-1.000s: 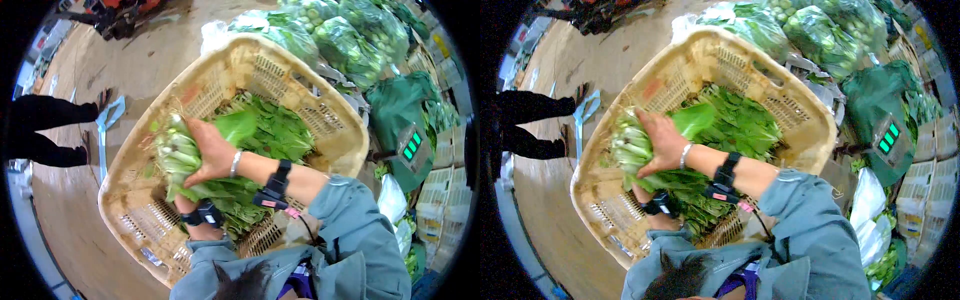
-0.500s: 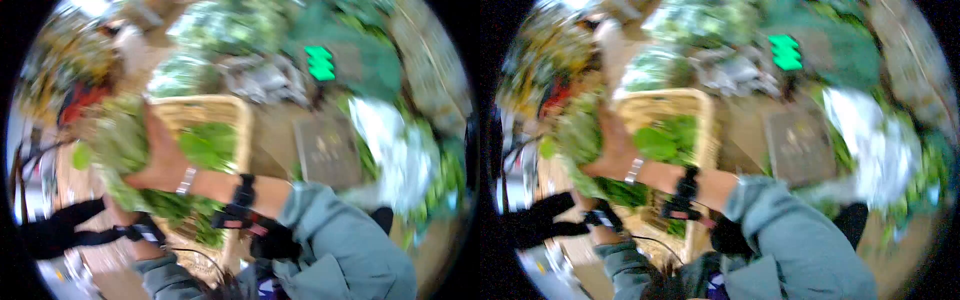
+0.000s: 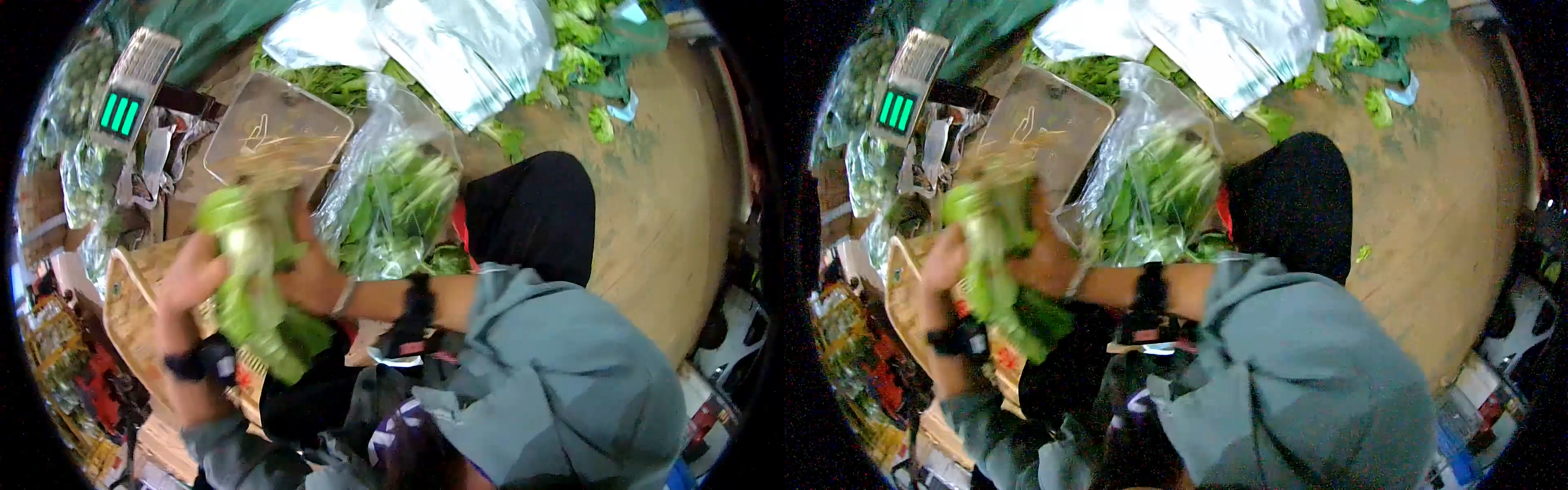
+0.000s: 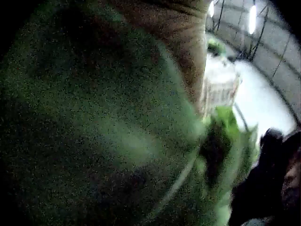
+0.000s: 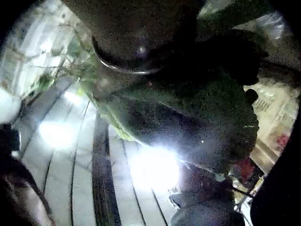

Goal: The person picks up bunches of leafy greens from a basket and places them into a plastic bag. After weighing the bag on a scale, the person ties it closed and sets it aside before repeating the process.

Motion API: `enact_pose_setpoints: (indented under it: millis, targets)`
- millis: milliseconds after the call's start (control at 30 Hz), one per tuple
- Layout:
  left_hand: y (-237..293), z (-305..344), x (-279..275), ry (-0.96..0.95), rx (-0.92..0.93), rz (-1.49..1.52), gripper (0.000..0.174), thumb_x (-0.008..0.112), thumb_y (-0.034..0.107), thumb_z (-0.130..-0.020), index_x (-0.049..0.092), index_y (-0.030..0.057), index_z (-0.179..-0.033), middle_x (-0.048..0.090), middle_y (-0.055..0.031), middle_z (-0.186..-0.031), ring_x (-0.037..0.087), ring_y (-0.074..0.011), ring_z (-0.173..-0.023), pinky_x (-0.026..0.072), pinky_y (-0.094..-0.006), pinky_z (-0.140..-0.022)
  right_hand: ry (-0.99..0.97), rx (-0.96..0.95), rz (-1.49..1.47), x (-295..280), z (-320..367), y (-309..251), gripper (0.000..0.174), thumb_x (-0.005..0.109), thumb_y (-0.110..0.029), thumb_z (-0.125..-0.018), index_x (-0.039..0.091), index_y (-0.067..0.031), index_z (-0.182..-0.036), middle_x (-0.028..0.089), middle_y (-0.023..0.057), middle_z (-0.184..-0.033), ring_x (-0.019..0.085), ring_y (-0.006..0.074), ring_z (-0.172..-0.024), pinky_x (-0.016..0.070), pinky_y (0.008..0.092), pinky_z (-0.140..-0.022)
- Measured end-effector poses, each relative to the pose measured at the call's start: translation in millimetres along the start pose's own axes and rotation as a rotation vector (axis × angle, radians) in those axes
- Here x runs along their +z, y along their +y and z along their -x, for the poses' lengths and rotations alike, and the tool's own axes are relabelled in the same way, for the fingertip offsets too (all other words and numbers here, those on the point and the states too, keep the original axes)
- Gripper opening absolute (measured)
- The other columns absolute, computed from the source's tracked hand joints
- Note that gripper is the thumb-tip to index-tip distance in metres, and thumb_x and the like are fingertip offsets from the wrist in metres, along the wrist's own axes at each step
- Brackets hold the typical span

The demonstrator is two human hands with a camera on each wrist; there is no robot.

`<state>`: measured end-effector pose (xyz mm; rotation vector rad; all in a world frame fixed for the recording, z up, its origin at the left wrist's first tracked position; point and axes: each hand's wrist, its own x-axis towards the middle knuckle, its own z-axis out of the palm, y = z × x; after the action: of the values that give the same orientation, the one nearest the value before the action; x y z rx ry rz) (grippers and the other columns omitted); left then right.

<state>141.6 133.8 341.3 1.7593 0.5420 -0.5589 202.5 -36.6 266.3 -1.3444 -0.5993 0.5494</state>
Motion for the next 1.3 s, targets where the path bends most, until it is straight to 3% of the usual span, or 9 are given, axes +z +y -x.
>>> enact_pose_setpoints:
  millis: [200,333,400,533,733,900,1067,1200,1300]
  targets:
    - [28.8,-70.9,84.3,0.059,-0.109,0.150,0.064,0.040,0.049,-0.085,0.029,0.0029,-0.128,0.046,-0.0082,-0.115,0.045,-0.0140,-0.102,0.0395,-0.0289,-0.085,0.042,0.269,-0.239,-89.9,-18.7,14.2,0.107,0.068,-0.035,-0.069,-0.011,0.0014,-0.131,0.033,0.0214,-0.127,0.040,0.0289,-0.114,0.0300,0.0322,-0.097]
    - [9.8,-23.6,95.0,0.056,0.151,0.656,0.092,0.055,0.066,-0.063,0.031,0.0023,-0.125,0.053,-0.0075,-0.098,0.053,-0.0173,-0.090,0.0458,-0.0322,-0.078,-0.243,0.358,-0.100,-84.2,-23.9,-1.4,0.114,0.069,-0.045,-0.063,-0.011,-0.0008,-0.132,0.036,0.0268,-0.124,0.039,0.0340,-0.115,0.0323,0.0342,-0.095]
    - [-40.3,-15.1,108.4,0.185,0.000,0.886,0.091,0.054,0.067,-0.063,0.035,0.0023,-0.124,0.053,-0.0065,-0.098,0.053,-0.0169,-0.090,0.0451,-0.0314,-0.079,-0.374,0.485,0.161,-73.1,-23.8,-11.6,0.109,0.070,-0.035,-0.066,-0.008,0.0003,-0.132,0.034,0.0252,-0.125,0.041,0.0300,-0.113,0.0327,0.0326,-0.094]
    - [-140.3,-37.6,178.6,0.811,0.073,1.285,0.083,0.053,0.065,-0.066,0.042,0.0018,-0.119,0.056,-0.0062,-0.098,0.054,-0.0155,-0.088,0.0450,-0.0286,-0.077,-0.715,0.523,0.697,-69.3,-21.5,-9.0,0.110,0.058,-0.057,-0.066,-0.011,-0.0010,-0.132,0.030,0.0326,-0.124,0.036,0.0443,-0.111,0.0288,0.0408,-0.097]
    - [-119.6,-121.6,229.3,0.899,0.302,1.578,0.082,0.054,0.064,-0.067,0.042,0.0020,-0.119,0.056,-0.0063,-0.098,0.054,-0.0159,-0.088,0.0448,-0.0289,-0.077,-0.828,0.641,1.014,-81.0,-46.3,12.9,0.106,0.057,-0.054,-0.068,-0.011,-0.0036,-0.133,0.030,0.0395,-0.120,0.035,0.0465,-0.112,0.0281,0.0439,-0.096]
    - [-129.0,-129.3,225.1,0.869,0.326,1.641,0.081,0.054,0.063,-0.067,0.043,0.0022,-0.119,0.056,-0.0063,-0.099,0.054,-0.0163,-0.088,0.0447,-0.0291,-0.078,-0.832,0.635,0.993,-86.1,-42.9,24.3,0.117,0.060,-0.063,-0.061,-0.010,-0.0017,-0.132,0.028,0.0379,-0.123,0.034,0.0437,-0.115,0.0280,0.0372,-0.098]
    - [-153.5,-113.4,237.6,0.861,0.273,1.682,0.080,0.055,0.063,-0.067,0.043,0.0024,-0.119,0.056,-0.0064,-0.099,0.054,-0.0166,-0.088,0.0445,-0.0293,-0.078,-1.217,0.384,0.545,-95.4,-82.5,-1.8,0.103,0.061,-0.056,-0.067,0.005,-0.0013,-0.134,0.033,0.0236,-0.129,0.037,0.0307,-0.116,0.0319,0.0307,-0.094]
    - [-176.7,-98.9,251.1,0.837,0.213,1.695,0.079,0.055,0.062,-0.068,0.043,0.0025,-0.118,0.056,-0.0065,-0.100,0.054,-0.0169,-0.089,0.0444,-0.0295,-0.079,-1.067,0.920,0.201,-102.5,-109.3,3.7,0.067,0.047,-0.051,-0.081,0.021,-0.0205,-0.135,0.038,0.0160,-0.126,0.045,0.0250,-0.107,0.0416,0.0394,-0.082]
    - [-194.5,-77.0,265.9,0.830,0.149,1.694,0.079,0.055,0.061,-0.068,0.043,0.0026,-0.118,0.056,-0.0066,-0.100,0.055,-0.0171,-0.089,0.0443,-0.0297,-0.079,-0.928,1.066,-0.001,-92.5,-98.6,24.6,0.063,0.043,-0.049,-0.083,0.024,-0.0161,-0.133,0.035,0.0145,-0.129,0.044,0.0270,-0.108,0.0417,0.0413,-0.081]
